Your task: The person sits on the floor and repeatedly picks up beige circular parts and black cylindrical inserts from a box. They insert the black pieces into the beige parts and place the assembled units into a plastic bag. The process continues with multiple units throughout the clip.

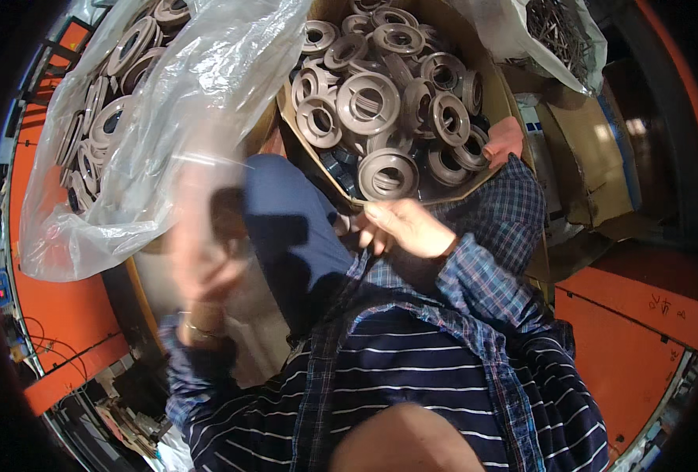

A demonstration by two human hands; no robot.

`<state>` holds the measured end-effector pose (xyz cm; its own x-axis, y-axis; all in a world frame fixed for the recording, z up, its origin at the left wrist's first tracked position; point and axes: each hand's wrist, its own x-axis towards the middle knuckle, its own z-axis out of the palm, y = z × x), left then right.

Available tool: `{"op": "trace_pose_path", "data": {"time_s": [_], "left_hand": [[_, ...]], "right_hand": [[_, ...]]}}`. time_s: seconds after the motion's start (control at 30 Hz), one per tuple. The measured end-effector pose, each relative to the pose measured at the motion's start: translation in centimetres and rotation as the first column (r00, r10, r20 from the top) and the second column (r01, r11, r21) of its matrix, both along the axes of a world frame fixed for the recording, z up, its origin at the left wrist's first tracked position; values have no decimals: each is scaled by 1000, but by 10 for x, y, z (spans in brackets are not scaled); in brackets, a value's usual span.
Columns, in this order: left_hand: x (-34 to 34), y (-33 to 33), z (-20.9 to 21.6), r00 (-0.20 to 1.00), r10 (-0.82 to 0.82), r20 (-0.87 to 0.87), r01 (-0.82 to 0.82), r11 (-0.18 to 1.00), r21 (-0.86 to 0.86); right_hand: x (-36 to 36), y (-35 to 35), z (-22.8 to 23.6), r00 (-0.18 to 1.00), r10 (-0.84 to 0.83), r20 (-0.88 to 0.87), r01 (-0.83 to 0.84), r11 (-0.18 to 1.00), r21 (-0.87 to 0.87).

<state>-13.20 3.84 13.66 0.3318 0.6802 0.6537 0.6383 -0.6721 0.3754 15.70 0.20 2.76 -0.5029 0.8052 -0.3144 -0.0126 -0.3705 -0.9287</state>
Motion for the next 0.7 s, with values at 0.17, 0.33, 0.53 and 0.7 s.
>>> {"op": "trace_pose_path", "data": {"time_s": [0.17,0.33,0.53,0.7], "left_hand": [[-38,69,68,917,372,147,-399,879,262],[64,52,-46,991,-78,107,105,954,-282],[132,50,-149,797,331,505,379,377,-845],[107,55,-129,427,450,784,701,383,-601]], "right_hand": [[69,25,-55,478,-410,776,152,909,387],[71,55,-100,590,-348,728,85,924,373],[76,55,-56,848,-288,444,290,955,65],[91,68,-51,898,-440,7,440,898,-2]]}}
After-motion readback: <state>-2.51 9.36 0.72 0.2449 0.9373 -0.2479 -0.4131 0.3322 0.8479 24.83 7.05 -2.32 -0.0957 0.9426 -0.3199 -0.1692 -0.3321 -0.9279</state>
